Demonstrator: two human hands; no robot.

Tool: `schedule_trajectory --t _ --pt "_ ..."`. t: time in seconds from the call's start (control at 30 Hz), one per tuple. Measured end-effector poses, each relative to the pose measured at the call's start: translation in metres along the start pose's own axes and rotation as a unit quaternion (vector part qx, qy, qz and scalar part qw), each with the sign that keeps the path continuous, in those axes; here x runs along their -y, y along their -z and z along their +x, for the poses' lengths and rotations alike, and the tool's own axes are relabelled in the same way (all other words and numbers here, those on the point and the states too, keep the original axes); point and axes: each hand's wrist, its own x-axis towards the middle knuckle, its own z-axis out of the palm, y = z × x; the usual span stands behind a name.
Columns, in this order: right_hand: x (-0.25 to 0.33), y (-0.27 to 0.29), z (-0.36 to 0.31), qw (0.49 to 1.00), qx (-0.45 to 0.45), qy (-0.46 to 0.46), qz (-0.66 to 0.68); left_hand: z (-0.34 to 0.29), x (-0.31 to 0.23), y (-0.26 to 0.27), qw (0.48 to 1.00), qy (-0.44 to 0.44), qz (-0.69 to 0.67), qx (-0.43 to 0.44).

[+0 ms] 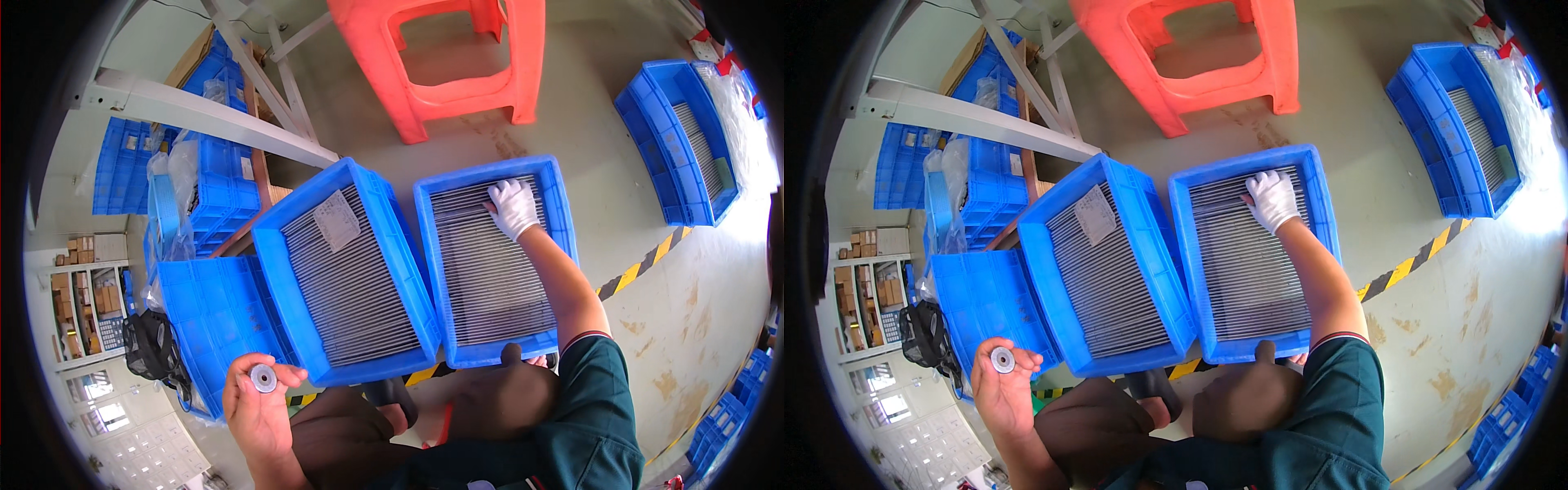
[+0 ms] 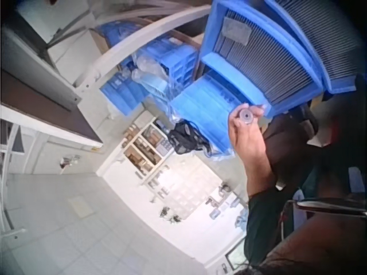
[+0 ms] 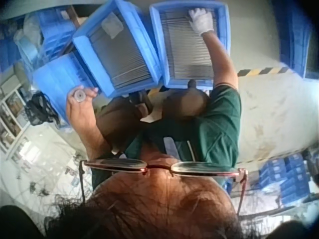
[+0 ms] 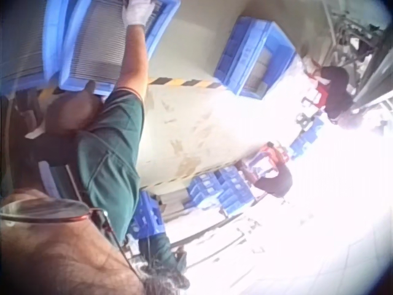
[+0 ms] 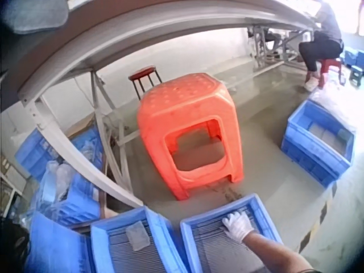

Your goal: The person sorts metal rods and washers into blue bins by hand, organizing them on the floor while wearing gloves.

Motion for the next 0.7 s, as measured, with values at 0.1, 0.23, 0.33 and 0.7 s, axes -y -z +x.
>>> schedule_trajectory --t 0.1,0.23,0.33,0.7 --pt "0.001 -0.005 0.009 1.0 0.017 -0.015 -0.01 0.0 0.0 -0.001 1.0 0.0 -0.002 0.005" --pt "0.009 -0.013 0.019 0.994 0.052 -0.075 -0.062 -0.002 -0.001 -0.003 1.0 -0.008 0.001 0.015" --pt "0.017 -0.005 0.021 0.992 0.07 -0.104 0.002 -0.005 0.0 0.001 1.0 -0.012 0.01 0.019" --pt "0.013 0.003 0.003 0.992 -0.037 -0.015 0.119 -0.016 -0.003 0.01 1.0 -0.025 0.011 0.014"
